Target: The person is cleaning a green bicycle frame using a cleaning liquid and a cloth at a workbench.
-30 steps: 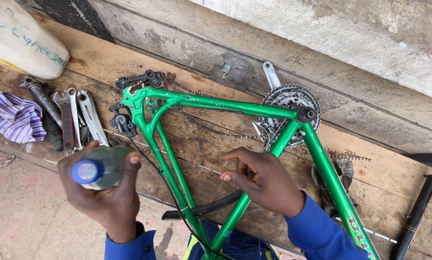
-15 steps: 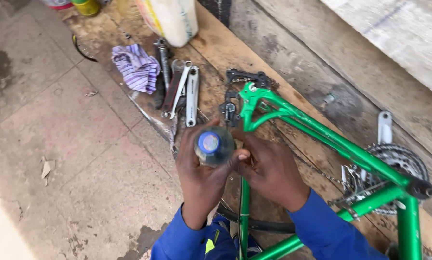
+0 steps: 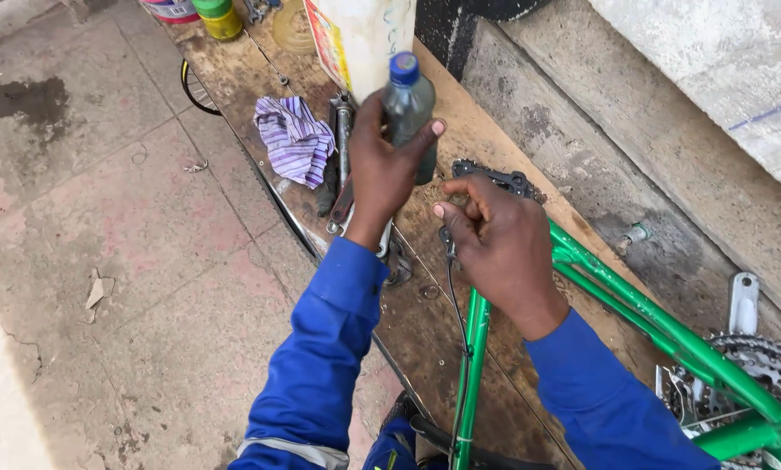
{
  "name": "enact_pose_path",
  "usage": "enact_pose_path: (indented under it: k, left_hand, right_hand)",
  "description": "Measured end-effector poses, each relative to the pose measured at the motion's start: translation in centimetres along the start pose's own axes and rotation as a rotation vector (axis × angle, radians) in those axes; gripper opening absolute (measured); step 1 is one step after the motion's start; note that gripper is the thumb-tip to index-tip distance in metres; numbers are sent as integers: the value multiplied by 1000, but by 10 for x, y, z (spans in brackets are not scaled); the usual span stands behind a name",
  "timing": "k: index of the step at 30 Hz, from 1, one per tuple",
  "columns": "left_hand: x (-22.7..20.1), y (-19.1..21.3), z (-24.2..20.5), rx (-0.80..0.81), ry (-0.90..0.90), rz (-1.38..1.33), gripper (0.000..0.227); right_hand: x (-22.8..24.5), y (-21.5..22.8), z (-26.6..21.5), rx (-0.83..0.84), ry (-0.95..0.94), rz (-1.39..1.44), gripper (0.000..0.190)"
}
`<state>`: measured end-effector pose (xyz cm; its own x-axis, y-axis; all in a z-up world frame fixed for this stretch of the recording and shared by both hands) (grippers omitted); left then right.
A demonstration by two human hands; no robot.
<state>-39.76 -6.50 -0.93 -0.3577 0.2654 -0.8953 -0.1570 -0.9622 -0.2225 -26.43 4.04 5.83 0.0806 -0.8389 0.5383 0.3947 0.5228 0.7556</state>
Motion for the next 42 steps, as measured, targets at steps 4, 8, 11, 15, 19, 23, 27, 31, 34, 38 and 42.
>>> enact_pose_path:
  k: [4,8,11,15,19,23,27,31,34,38,42]
  left_hand:
    - [38,-13,-4,48,27,4,57]
    - [86,-16,-6,94,18,154,62]
    - [84,-18,-6,90,-7,173,66]
    - [78,-10,-17,128,7,220,77]
    - [64,2,-43,171,72,243,79]
    - [41,31,-62,23,28,354,68]
    - [71,104,-49,-331,-174,723,59]
    - [132,176,-11,-543,145,831,83]
    - [184,214,9,-372,436,965,58]
    - [80,189,10,-473,-84,595,12]
    - [-48,123,-14,-219,-279,18,16]
  right_hand:
    - [-16,-7,7,-3,-25,43,12]
    - [-29,-10,2,2,-71,98,10]
    - [-33,-4,-4,3,-109,131,11]
    - [-33,9,-15,-12,-156,173,12]
    - [-39,22,-33,-15,-202,220,13]
    - [-38,35,-47,8,-232,258,18]
    - [-34,40,-57,82,-232,270,20]
    - [-18,41,-56,116,-217,298,20]
    - [-13,38,-57,159,-184,302,21]
    - [-20,37,-62,183,-226,311,21]
    - [-13,41,-55,177,-271,385,26]
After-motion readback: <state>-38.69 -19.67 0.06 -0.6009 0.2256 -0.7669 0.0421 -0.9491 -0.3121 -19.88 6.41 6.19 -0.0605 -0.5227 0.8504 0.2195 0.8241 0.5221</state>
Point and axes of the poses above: each hand's wrist, its own z-axis towards the middle knuckle, its own y-axis out of the back of the hand, x = y × z, the point moved 5 cm from there along z, towards the middle knuckle, and after that the axes turned 12 degrees about -z, right-handed, at the moved point
